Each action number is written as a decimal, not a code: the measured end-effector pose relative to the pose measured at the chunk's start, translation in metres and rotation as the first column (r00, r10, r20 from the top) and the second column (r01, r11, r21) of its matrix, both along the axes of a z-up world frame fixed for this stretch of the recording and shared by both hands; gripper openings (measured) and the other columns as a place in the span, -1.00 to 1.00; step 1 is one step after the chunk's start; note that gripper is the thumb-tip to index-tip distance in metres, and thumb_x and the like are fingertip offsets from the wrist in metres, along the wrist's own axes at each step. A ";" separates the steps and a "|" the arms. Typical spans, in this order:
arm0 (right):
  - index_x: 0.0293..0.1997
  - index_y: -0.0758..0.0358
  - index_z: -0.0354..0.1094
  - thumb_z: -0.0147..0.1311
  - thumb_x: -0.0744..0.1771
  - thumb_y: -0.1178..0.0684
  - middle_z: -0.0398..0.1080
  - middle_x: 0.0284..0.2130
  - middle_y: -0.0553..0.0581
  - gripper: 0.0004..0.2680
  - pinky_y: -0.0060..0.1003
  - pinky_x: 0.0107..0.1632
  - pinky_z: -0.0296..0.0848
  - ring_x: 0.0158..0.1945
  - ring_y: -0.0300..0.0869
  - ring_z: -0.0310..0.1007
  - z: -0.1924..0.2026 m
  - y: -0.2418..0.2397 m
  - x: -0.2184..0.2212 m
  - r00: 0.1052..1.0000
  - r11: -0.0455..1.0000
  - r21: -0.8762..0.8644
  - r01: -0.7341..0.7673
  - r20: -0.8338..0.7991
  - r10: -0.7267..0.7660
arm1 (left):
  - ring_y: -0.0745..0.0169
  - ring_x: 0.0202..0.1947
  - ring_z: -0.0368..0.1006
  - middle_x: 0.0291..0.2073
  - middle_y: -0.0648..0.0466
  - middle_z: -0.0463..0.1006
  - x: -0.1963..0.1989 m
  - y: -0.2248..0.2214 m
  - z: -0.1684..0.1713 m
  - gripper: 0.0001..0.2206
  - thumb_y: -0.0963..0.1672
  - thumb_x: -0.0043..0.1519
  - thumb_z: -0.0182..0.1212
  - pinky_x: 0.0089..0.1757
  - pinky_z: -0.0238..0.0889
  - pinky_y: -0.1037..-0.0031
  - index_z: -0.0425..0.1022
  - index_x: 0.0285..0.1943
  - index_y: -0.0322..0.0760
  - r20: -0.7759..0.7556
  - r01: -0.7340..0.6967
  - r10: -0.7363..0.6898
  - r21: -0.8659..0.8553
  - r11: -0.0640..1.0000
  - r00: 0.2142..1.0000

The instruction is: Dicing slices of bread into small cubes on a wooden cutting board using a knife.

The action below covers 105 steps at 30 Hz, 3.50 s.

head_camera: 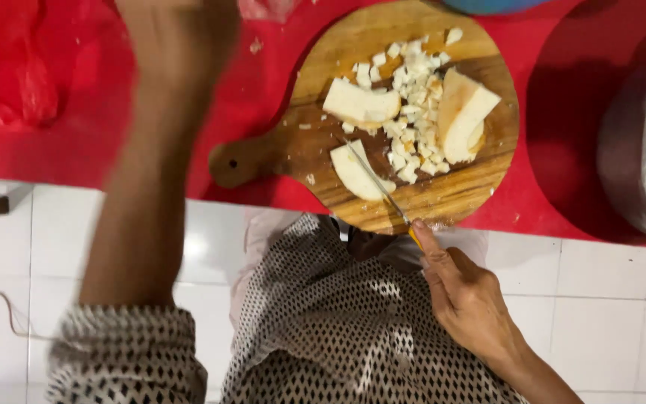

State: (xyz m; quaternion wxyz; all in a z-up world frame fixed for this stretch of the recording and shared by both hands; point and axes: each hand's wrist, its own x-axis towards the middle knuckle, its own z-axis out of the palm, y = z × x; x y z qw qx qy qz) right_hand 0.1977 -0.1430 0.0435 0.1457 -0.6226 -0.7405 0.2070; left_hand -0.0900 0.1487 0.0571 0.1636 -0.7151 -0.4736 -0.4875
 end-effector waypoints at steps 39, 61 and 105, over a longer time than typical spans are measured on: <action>0.52 0.06 -0.11 -0.06 0.41 0.20 0.36 -0.44 0.11 -0.54 -0.34 -0.39 0.43 -0.50 -0.18 0.25 -0.001 0.003 -0.012 0.993 1.000 -0.011 0.005 -0.115 -0.006 | 0.04 0.04 0.28 -0.07 0.07 0.44 0.069 -0.145 -0.079 -0.76 -0.01 0.22 0.28 0.03 -0.04 0.10 0.60 -0.11 -0.22 0.309 0.459 -0.362 -0.354 0.815 0.880; 0.54 0.11 -0.24 -0.13 0.40 0.26 0.33 -0.48 0.13 -0.50 -0.25 -0.65 0.39 -0.73 -0.18 0.19 -0.014 0.007 -0.022 0.999 0.999 -0.037 -0.018 0.045 0.020 | 0.03 -0.01 0.31 -0.06 0.01 0.40 0.061 -0.147 -0.073 -0.82 -0.12 0.23 0.31 0.00 0.03 0.17 0.49 -0.10 -0.30 0.335 0.503 -0.396 -0.353 0.789 0.855; 0.54 -0.08 -0.16 -0.11 0.42 0.11 0.33 -0.49 0.25 -0.53 -0.20 -0.36 0.49 -0.56 -0.05 0.32 -0.003 -0.028 -0.009 0.970 0.971 -0.054 0.233 -0.061 -0.236 | -0.19 0.05 0.24 0.05 -0.20 0.35 0.076 -0.130 -0.052 -0.42 -0.05 0.12 0.21 -0.04 0.23 -0.06 0.38 0.36 -0.32 -0.161 0.355 -0.611 -0.689 0.632 0.775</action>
